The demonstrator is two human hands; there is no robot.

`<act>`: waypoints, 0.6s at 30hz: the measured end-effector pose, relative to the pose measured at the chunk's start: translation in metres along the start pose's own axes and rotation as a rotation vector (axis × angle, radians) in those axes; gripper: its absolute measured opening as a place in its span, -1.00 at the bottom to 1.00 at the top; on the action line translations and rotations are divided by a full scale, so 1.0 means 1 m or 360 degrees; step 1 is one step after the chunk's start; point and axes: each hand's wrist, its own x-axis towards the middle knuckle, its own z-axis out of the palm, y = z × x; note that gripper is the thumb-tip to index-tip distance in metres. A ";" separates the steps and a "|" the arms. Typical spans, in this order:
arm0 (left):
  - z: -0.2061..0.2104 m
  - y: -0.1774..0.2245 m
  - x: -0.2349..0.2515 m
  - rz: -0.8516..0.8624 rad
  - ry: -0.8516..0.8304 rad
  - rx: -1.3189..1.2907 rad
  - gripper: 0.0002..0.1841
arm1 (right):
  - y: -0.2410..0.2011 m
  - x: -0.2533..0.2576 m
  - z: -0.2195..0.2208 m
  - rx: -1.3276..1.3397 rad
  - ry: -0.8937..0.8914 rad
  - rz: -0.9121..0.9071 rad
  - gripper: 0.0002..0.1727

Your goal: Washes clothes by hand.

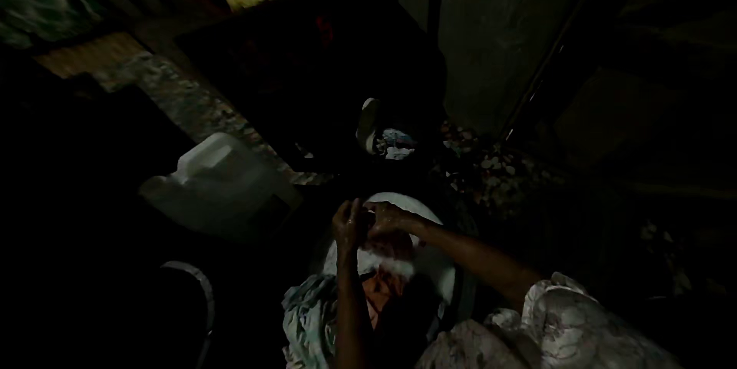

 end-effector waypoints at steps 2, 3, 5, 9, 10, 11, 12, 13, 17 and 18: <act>-0.009 -0.015 0.008 0.0304 -0.0216 -0.0384 -0.73 | -0.008 -0.003 0.003 -0.0027 0.0065 -0.0190 -0.68; -0.014 -0.026 0.008 0.0360 -0.0287 -0.0516 -0.64 | -0.018 -0.005 0.004 0.0013 0.0088 -0.0207 -0.72; -0.022 -0.035 -0.005 0.0172 -0.0284 -0.0579 -0.32 | -0.039 -0.006 0.006 0.0244 0.0155 -0.0196 -0.75; -0.023 -0.031 -0.027 -0.0284 -0.0355 -0.0055 -0.37 | -0.076 -0.011 -0.005 0.0791 0.0274 -0.0401 -0.82; -0.022 -0.038 -0.025 -0.0305 -0.0423 0.0067 -0.37 | -0.080 -0.013 -0.008 0.0958 0.0299 -0.0473 -0.83; -0.020 -0.052 -0.023 -0.0275 -0.0398 0.0047 -0.42 | -0.084 -0.016 -0.014 0.1085 0.0326 -0.0523 -0.83; -0.018 -0.070 -0.023 -0.0233 -0.0263 -0.0133 -0.52 | -0.084 -0.020 -0.022 0.1150 0.0370 -0.0556 -0.83; -0.014 -0.086 -0.023 -0.0172 -0.0061 -0.0401 -0.64 | -0.080 -0.024 -0.032 0.1180 0.0421 -0.0546 -0.84; 0.007 -0.059 -0.021 -0.0174 0.0400 -0.1049 -0.52 | 0.002 -0.002 -0.037 0.1353 0.0390 -0.0327 -0.68; 0.017 -0.043 -0.019 -0.0229 0.0480 -0.1035 -0.52 | 0.020 0.004 -0.025 0.1440 0.0336 -0.0163 -0.61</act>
